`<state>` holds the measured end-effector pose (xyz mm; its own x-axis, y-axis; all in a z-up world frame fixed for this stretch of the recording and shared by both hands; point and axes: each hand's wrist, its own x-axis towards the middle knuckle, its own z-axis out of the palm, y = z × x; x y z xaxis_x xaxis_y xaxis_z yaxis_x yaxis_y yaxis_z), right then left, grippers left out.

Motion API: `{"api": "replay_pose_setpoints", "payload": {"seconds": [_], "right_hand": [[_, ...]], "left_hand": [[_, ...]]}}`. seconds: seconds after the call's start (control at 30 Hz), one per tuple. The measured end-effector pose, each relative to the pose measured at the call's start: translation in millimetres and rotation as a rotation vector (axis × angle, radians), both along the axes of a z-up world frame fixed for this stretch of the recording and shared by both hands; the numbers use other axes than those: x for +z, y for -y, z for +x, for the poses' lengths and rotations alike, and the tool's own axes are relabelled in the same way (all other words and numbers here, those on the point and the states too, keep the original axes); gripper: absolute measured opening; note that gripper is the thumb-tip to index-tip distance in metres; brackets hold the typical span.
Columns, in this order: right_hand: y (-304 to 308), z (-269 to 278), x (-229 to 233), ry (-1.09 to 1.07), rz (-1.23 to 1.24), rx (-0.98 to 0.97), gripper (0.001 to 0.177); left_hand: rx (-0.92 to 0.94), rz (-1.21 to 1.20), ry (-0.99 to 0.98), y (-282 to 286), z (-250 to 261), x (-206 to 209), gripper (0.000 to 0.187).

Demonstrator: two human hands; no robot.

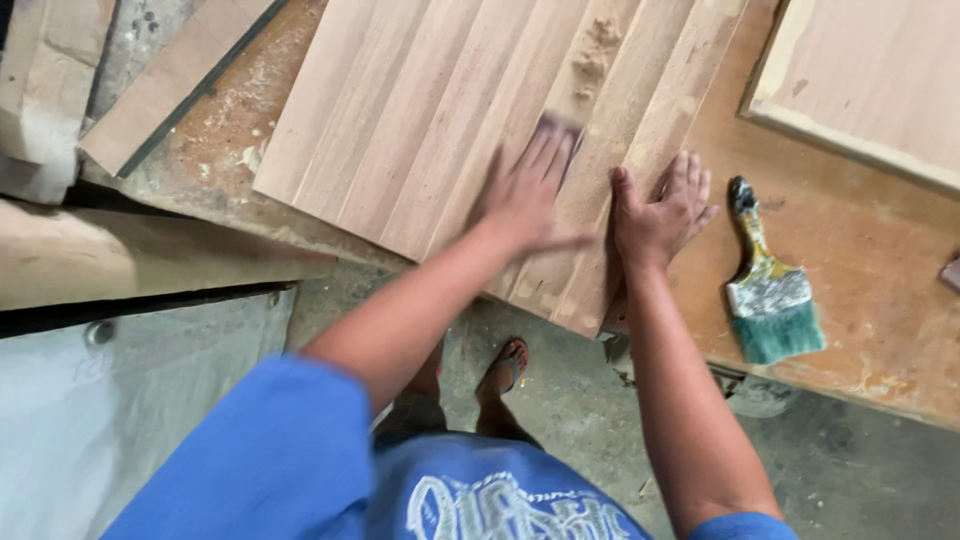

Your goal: The person sands a grooved wooden panel using a sanding block, moving it back and forth along the ridges. They periodically use a brush to sweep away sawdust from the surface before resuming sanding.

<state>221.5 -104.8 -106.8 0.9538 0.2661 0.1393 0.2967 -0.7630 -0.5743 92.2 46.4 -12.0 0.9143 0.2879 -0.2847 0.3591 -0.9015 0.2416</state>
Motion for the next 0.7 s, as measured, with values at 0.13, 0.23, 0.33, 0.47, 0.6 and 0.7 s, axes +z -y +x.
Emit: {"api": "replay_pose_setpoints", "payload": {"seconds": [0.13, 0.23, 0.33, 0.47, 0.6, 0.7], "right_hand": [[2, -5, 6, -0.004, 0.010, 0.015, 0.091], [-1, -2, 8, -0.047, -0.004, 0.006, 0.093], [-1, -1, 9, -0.030, -0.003, -0.011, 0.094], [-1, -2, 9, -0.018, 0.001, -0.001, 0.092], [1, -6, 11, -0.017, -0.010, 0.005, 0.091], [0, -2, 9, -0.044, -0.028, -0.005, 0.093]], "left_hand": [[0.007, -0.020, -0.015, 10, -19, 1, 0.140], [-0.032, -0.003, -0.116, 45, -95, 30, 0.131], [-0.040, -0.095, -0.184, 46, -97, 11, 0.134], [-0.001, -0.008, -0.055, 0, 13, -17, 0.137], [-0.049, 0.022, -0.062, 11, -23, 17, 0.135], [-0.064, -0.076, -0.204, 59, -122, 21, 0.135]]}}
